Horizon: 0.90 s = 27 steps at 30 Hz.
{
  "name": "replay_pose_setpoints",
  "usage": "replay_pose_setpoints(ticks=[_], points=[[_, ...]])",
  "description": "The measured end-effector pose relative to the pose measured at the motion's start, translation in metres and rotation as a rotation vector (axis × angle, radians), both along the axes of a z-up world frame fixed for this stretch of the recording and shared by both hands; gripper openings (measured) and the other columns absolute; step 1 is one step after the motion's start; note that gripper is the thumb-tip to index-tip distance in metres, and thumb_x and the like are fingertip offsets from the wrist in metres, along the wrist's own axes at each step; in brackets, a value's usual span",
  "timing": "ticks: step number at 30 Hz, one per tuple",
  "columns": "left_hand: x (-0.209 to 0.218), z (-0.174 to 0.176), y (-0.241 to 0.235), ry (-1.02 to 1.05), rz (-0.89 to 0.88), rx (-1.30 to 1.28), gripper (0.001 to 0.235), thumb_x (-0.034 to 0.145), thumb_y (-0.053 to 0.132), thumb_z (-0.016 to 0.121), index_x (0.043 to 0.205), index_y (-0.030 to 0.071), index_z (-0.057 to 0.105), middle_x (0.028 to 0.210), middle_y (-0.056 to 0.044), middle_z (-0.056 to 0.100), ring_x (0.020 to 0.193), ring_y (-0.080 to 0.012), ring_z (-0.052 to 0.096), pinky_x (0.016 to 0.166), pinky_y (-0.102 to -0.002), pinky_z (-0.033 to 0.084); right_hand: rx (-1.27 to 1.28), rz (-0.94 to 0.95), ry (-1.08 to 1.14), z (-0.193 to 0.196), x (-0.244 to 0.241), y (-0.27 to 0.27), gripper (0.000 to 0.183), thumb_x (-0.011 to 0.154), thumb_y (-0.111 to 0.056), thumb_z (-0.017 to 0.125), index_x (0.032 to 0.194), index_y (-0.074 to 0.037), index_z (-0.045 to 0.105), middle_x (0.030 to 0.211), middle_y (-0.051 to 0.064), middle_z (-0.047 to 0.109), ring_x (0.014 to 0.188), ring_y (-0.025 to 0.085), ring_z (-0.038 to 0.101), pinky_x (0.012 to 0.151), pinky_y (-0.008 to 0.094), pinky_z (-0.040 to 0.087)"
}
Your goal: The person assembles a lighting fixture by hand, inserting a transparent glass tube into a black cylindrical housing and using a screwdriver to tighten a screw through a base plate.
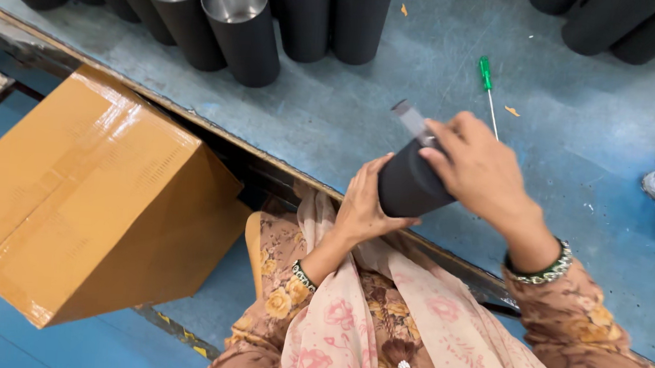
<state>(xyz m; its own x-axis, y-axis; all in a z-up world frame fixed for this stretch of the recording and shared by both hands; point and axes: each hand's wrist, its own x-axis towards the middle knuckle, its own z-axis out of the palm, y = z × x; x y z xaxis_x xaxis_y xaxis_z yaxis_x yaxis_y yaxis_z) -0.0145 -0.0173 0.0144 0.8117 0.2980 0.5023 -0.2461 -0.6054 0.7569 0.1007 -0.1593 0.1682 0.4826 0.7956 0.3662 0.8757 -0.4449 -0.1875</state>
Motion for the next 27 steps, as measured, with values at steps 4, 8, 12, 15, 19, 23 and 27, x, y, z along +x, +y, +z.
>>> replay_pose_setpoints(ticks=[4,8,12,15,19,23,27], points=[[0.004,-0.002,0.007,0.048,-0.111,-0.073,0.118,0.071,0.056,0.088,0.159,0.007,0.026,0.154,-0.024,0.048,0.143,-0.0413,0.047,0.119,-0.050,0.038,0.191,0.044,0.083,-0.021,0.041,-0.046,0.034,0.101,-0.021,0.062,0.130,-0.004,0.064,0.117,0.016,0.057,0.112,0.038,0.059,0.094,0.044,0.049],[0.020,-0.017,0.000,0.132,-0.283,-0.305,0.114,0.084,0.063,0.074,0.165,0.006,0.019,0.161,-0.025,0.043,0.150,-0.0411,0.044,0.123,-0.049,0.035,0.373,-0.063,0.531,-0.066,0.074,-0.092,0.034,0.111,-0.027,0.050,0.134,-0.006,0.064,0.125,0.006,0.064,0.119,0.024,0.062,0.103,0.035,0.046],[0.036,-0.027,-0.022,0.079,-0.327,-0.277,0.113,0.090,0.068,0.068,0.166,0.006,0.012,0.161,-0.026,0.035,0.150,-0.0418,0.041,0.123,-0.049,0.036,0.729,-0.164,1.058,-0.119,0.076,-0.114,0.043,0.109,-0.039,0.051,0.134,-0.005,0.059,0.126,0.006,0.067,0.109,0.016,0.062,0.094,0.030,0.053],[0.038,-0.029,-0.023,-0.044,-0.307,-0.278,0.115,0.086,0.068,0.072,0.163,0.005,0.014,0.152,-0.024,0.038,0.140,-0.0398,0.044,0.119,-0.049,0.038,0.829,-0.185,1.225,-0.136,0.063,-0.110,0.053,0.107,-0.048,0.048,0.132,-0.003,0.059,0.123,0.009,0.069,0.106,0.018,0.067,0.091,0.031,0.056],[0.027,-0.026,-0.021,-0.207,-0.208,-0.401,0.089,0.093,0.057,0.065,0.159,0.005,0.035,0.146,-0.019,0.047,0.135,-0.0305,0.048,0.121,-0.044,0.040,0.827,-0.197,1.379,-0.124,0.040,-0.087,0.064,0.100,-0.058,0.042,0.133,-0.005,0.059,0.121,0.012,0.069,0.104,0.018,0.069,0.087,0.033,0.058],[0.009,-0.009,-0.019,-0.201,-0.174,-0.682,0.073,0.094,0.046,0.064,0.149,0.002,0.045,0.140,-0.018,0.051,0.128,-0.0262,0.054,0.115,-0.040,0.043,0.836,-0.016,1.260,-0.103,0.032,-0.066,0.067,0.104,-0.061,0.042,0.128,0.000,0.058,0.130,0.016,0.067,0.111,0.020,0.067,0.095,0.034,0.056],[-0.008,0.010,-0.007,-0.195,-0.191,-0.861,0.071,0.092,0.043,0.063,0.146,0.002,0.043,0.135,-0.018,0.056,0.119,-0.0250,0.058,0.108,-0.038,0.046,0.711,0.099,0.946,-0.086,0.019,-0.053,0.068,0.107,-0.062,0.037,0.128,0.000,0.056,0.141,0.017,0.064,0.113,0.020,0.062,0.098,0.034,0.050]])
